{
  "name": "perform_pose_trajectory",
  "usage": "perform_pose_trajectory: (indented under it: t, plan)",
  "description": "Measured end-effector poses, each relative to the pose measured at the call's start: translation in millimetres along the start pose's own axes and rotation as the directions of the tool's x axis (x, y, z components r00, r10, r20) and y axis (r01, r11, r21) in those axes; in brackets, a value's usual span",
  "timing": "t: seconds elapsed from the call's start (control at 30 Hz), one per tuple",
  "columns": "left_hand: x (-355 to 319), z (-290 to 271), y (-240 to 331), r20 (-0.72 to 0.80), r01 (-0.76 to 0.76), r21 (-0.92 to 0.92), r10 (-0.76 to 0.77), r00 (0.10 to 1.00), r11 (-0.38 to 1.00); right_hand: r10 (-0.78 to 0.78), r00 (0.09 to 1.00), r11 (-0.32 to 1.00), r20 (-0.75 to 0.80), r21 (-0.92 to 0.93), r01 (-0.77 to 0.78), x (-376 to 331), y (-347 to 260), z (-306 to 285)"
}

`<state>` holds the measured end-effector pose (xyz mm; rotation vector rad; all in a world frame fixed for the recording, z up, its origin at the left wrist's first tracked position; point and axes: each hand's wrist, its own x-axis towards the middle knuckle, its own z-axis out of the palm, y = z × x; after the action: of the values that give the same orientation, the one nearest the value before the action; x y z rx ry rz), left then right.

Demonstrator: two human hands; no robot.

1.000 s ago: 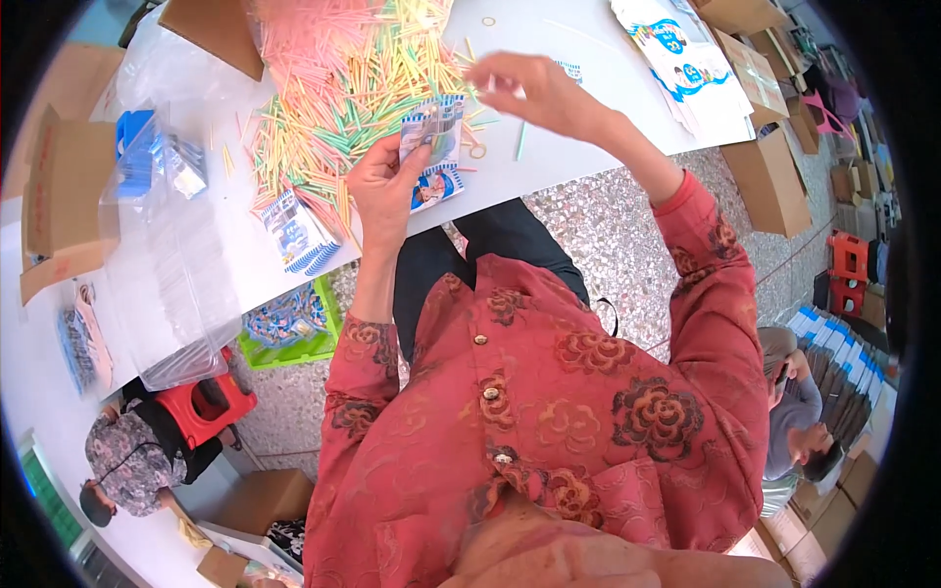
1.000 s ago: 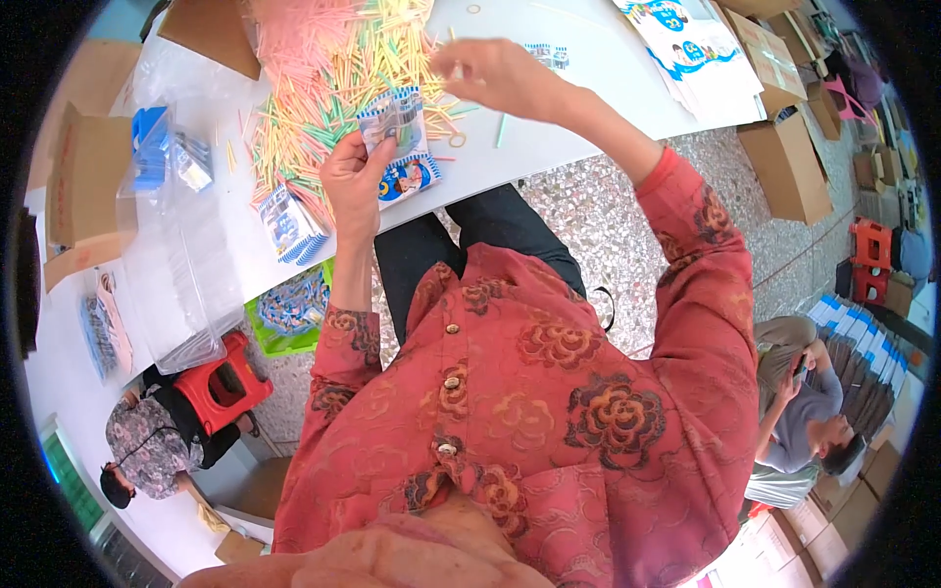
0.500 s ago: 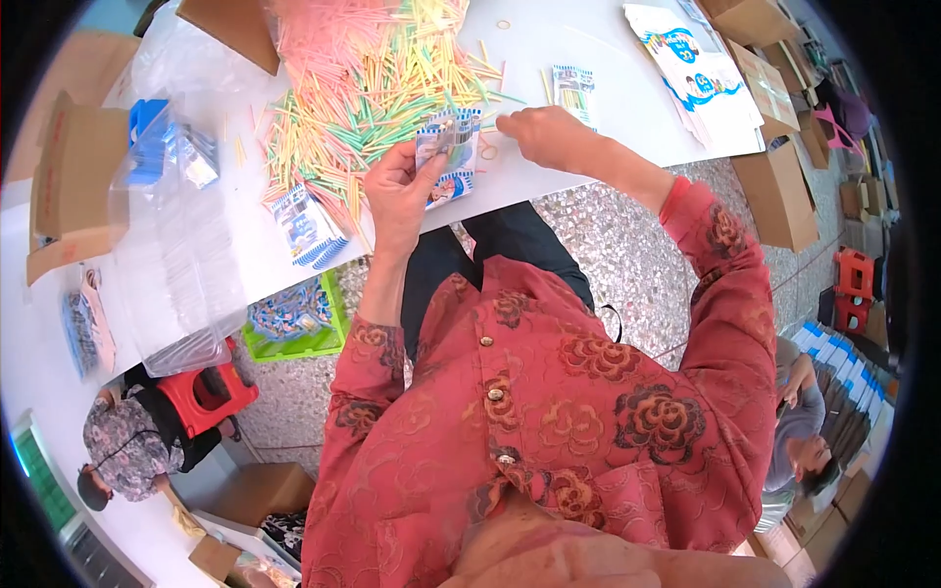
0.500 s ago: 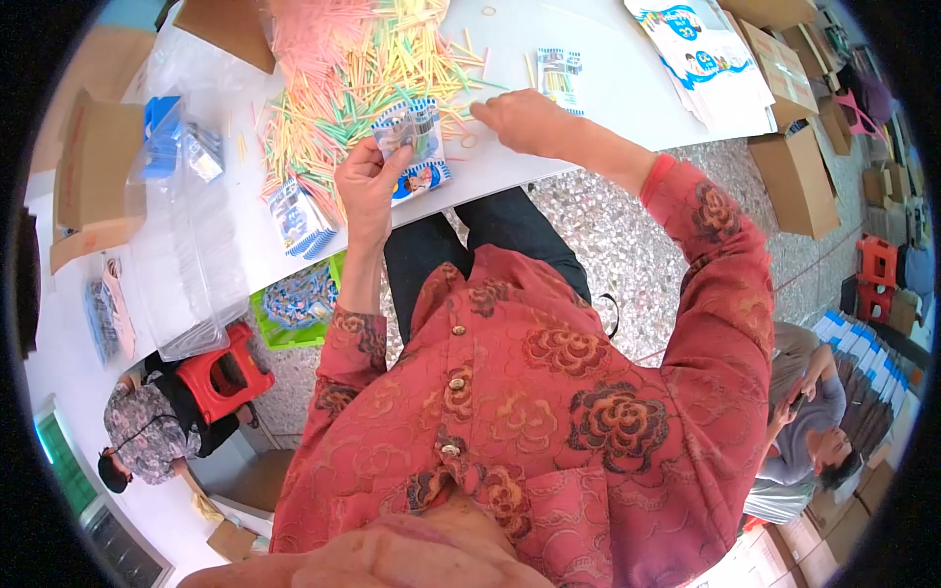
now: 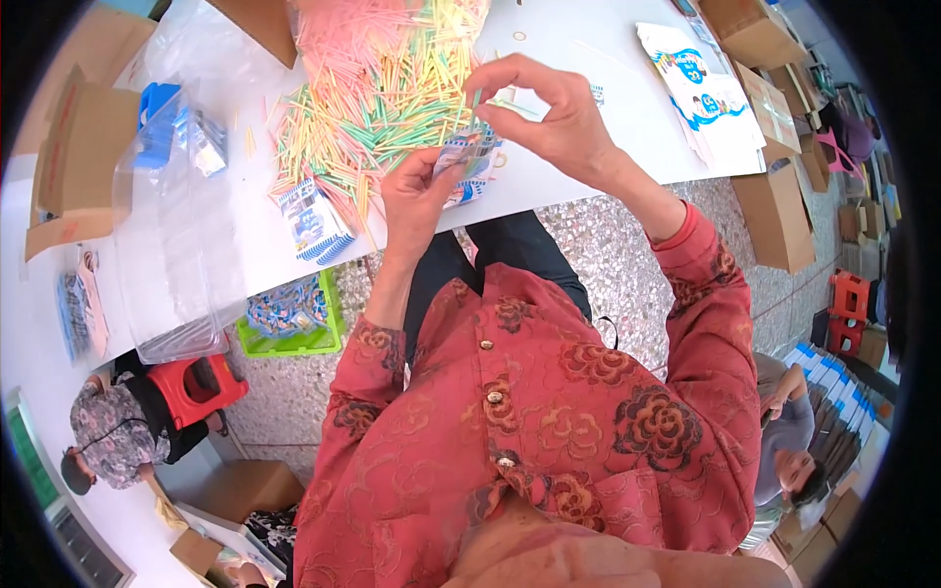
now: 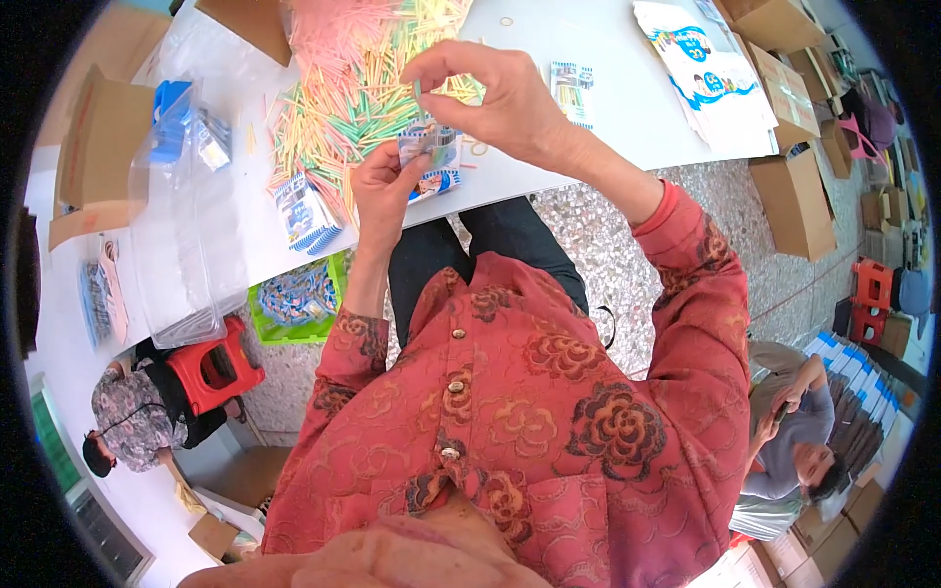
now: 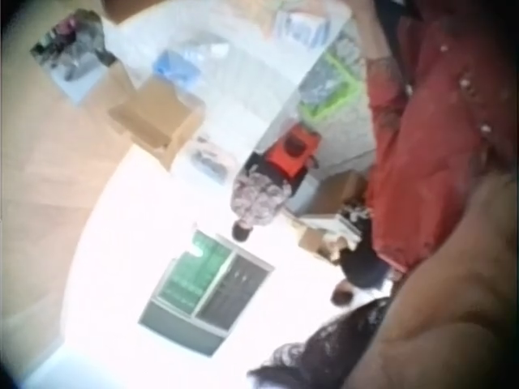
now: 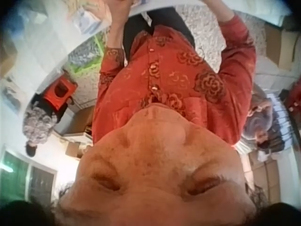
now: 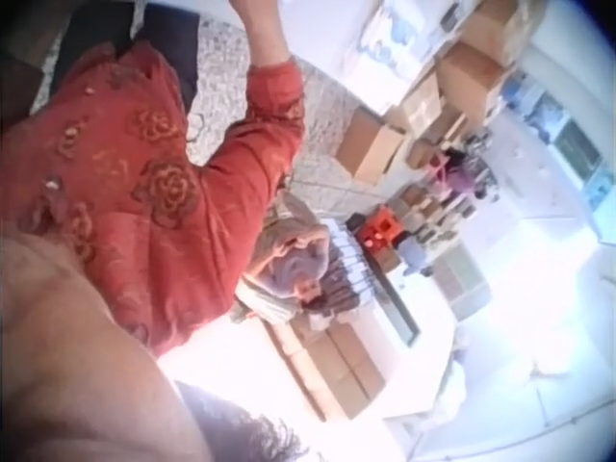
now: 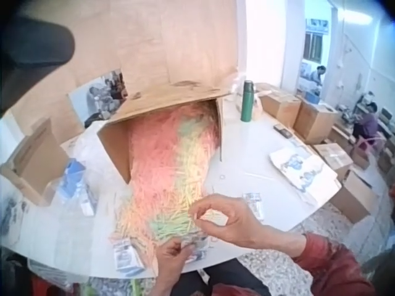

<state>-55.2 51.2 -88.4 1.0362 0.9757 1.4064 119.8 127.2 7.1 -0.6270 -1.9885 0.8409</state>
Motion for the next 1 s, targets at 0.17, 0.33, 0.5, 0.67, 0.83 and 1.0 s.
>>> perform_pose_trajectory:
  t: [0.17, 0.33, 0.5, 0.67, 0.83, 1.0]
  plan:
    - [-1, 0, 5, -0.015, 0.001, -0.006, -0.001, 1.0, 1.0, -0.045, 0.994, 0.991, 0.095, -0.118, 0.057, -5, 10, 12]
    - [-2, -2, 1, -0.058, 0.036, -0.066, -0.039, 0.998, 0.997, 0.075, 0.987, 0.995, 0.146, -0.072, -0.065, -4, 8, 9]
    - [-3, -1, -1, -0.064, 0.023, -0.153, -0.033, 0.997, 0.988, 0.243, 0.965, 0.957, 0.103, 0.137, -0.255, -2, 12, 5]
    - [-4, 2, -2, -0.08, 0.037, -0.198, -0.054, 0.995, 0.98, 0.195, 0.977, 0.979, 0.088, 0.044, -0.2, 2, 10, 2]
    - [-5, 4, 0, -0.089, 0.031, -0.167, -0.046, 0.995, 0.986, 0.131, 0.965, 0.986, 0.226, -0.135, -0.102, 5, 7, 12]
    - [-7, -1, 9, -0.146, 0.001, -0.231, -0.036, 0.989, 0.973, 0.102, 0.991, 0.993, 0.081, -0.073, -0.096, 8, 8, 13]
